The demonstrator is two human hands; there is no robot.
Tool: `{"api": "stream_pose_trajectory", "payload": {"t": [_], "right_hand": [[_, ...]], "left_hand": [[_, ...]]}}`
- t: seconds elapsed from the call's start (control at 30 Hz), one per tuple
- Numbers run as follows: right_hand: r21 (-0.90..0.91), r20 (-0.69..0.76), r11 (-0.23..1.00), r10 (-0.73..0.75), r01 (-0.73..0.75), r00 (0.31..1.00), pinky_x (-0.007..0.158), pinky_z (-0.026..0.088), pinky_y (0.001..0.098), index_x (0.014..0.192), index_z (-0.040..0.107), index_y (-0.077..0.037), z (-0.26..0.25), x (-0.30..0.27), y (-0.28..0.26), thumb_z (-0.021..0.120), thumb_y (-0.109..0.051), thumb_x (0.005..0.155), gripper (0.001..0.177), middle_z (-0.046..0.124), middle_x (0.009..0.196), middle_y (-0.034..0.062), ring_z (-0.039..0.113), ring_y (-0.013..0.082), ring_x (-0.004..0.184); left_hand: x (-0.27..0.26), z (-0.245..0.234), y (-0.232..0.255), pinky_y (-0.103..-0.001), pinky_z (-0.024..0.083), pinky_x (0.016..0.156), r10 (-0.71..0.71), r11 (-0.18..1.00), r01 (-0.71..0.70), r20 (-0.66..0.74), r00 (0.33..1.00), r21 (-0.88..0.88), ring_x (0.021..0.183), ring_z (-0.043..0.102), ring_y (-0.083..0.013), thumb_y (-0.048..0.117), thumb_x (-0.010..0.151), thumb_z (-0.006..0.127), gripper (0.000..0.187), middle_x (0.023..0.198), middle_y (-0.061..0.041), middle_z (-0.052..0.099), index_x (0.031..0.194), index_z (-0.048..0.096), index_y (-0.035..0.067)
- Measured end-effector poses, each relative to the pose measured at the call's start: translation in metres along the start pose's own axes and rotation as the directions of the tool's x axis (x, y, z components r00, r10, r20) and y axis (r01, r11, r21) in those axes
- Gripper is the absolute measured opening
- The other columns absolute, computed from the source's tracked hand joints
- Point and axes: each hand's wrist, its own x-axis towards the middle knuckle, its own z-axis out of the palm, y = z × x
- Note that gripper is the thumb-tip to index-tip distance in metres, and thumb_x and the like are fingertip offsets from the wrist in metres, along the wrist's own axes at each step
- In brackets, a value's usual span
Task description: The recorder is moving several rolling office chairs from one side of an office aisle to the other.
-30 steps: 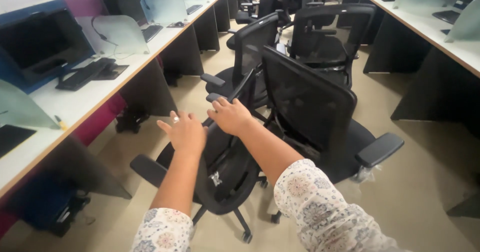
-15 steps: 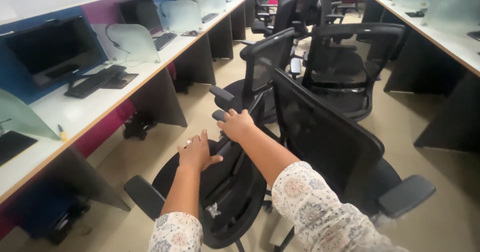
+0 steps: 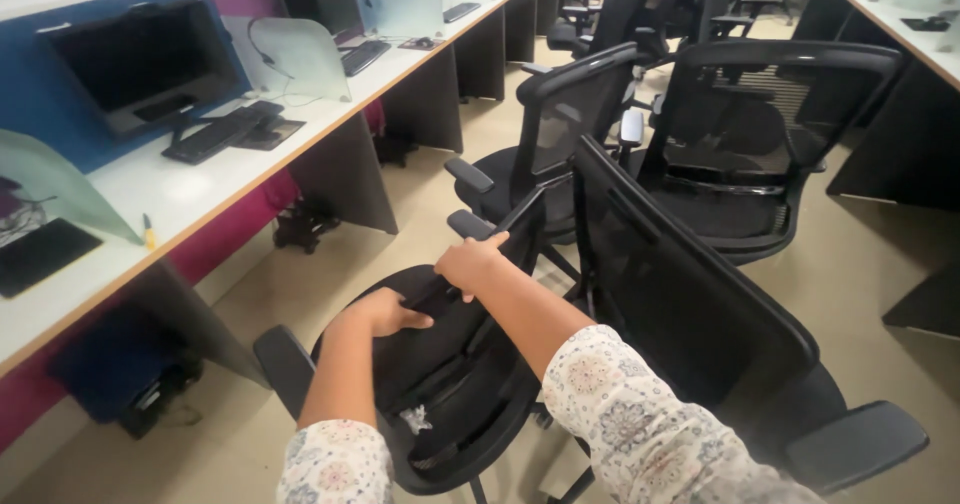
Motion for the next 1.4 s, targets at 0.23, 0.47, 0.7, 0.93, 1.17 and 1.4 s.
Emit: {"api": "stream_pose_trajectory", "payload": {"t": [0.23, 0.47, 0.7, 0.93, 1.17, 1.4], "right_hand": [[-0.15, -0.042, 0.982, -0.119, 0.111, 0.992, 0.101, 0.024, 0.0906, 0.133, 0.065, -0.022, -0.011, -0.03, -0.039, 0.086, -0.018, 0.079, 0.058, 0.068, 0.131, 0.0045, 0.06, 0.0358, 0.129], [-0.073, -0.064, 0.973, -0.225, 0.22, 0.972, 0.098, 0.043, 0.0677, 0.129, 0.062, -0.021, 0.019, -0.018, -0.071, 0.088, -0.024, 0.076, 0.059, 0.07, 0.123, 0.0051, 0.063, 0.0321, 0.123], [-0.041, -0.077, 0.969, -0.248, 0.246, 0.966, 0.103, 0.043, 0.0608, 0.128, 0.06, -0.02, 0.021, -0.043, -0.119, 0.086, -0.025, 0.077, 0.057, 0.073, 0.118, 0.0049, 0.065, 0.0301, 0.121], [-0.006, -0.121, 0.955, -0.296, 0.298, 0.947, 0.109, 0.036, 0.0649, 0.129, 0.058, -0.019, 0.03, -0.085, -0.179, 0.087, -0.025, 0.077, 0.06, 0.069, 0.12, 0.0074, 0.059, 0.0309, 0.127], [0.009, -0.14, 0.94, -0.337, 0.342, 0.931, 0.105, 0.038, 0.0573, 0.127, 0.058, -0.018, 0.035, -0.137, -0.25, 0.086, -0.031, 0.078, 0.057, 0.072, 0.115, 0.0056, 0.061, 0.031, 0.123], [0.05, -0.162, 0.907, -0.406, 0.418, 0.9, 0.104, 0.037, 0.059, 0.136, 0.057, -0.022, 0.045, -0.171, -0.318, 0.086, -0.028, 0.076, 0.067, 0.075, 0.112, 0.0063, 0.066, 0.0288, 0.116]], "left_hand": [[-0.035, -0.014, -0.033, -0.04, 0.046, 0.111, -0.068, 0.995, 0.068, -0.006, 0.998, 0.07, 0.133, 0.06, -0.0298, 0.065, 0.069, 0.083, 0.094, 0.143, -0.014, 0.063, 0.139, 0.062, 0.006], [-0.083, -0.018, -0.059, -0.04, 0.053, 0.098, -0.123, 0.992, 0.122, -0.055, 0.991, -0.027, 0.112, 0.071, -0.0319, 0.058, 0.055, 0.091, 0.087, 0.119, -0.017, 0.076, 0.119, 0.074, 0.002], [-0.136, -0.013, -0.092, -0.04, 0.054, 0.09, -0.229, 0.961, 0.211, -0.088, 0.969, -0.18, 0.098, 0.074, -0.0286, 0.059, 0.055, 0.092, 0.081, 0.105, -0.015, 0.08, 0.107, 0.079, -0.002], [-0.209, -0.013, -0.128, -0.042, 0.055, 0.087, -0.244, 0.961, 0.234, -0.051, 0.969, -0.146, 0.095, 0.075, -0.0289, 0.057, 0.059, 0.091, 0.076, 0.102, -0.016, 0.081, 0.104, 0.079, -0.003], [-0.277, -0.007, -0.182, -0.04, 0.054, 0.094, -0.242, 0.97, 0.24, -0.054, 0.969, -0.043, 0.105, 0.074, -0.0308, 0.06, 0.057, 0.091, 0.086, 0.112, -0.019, 0.079, 0.114, 0.078, -0.003], [-0.359, -0.016, -0.177, -0.04, 0.051, 0.104, -0.379, 0.914, 0.379, -0.026, 0.925, 0.143, 0.121, 0.068, -0.0324, 0.055, 0.064, 0.093, 0.079, 0.131, -0.015, 0.072, 0.124, 0.077, 0.006]]}}
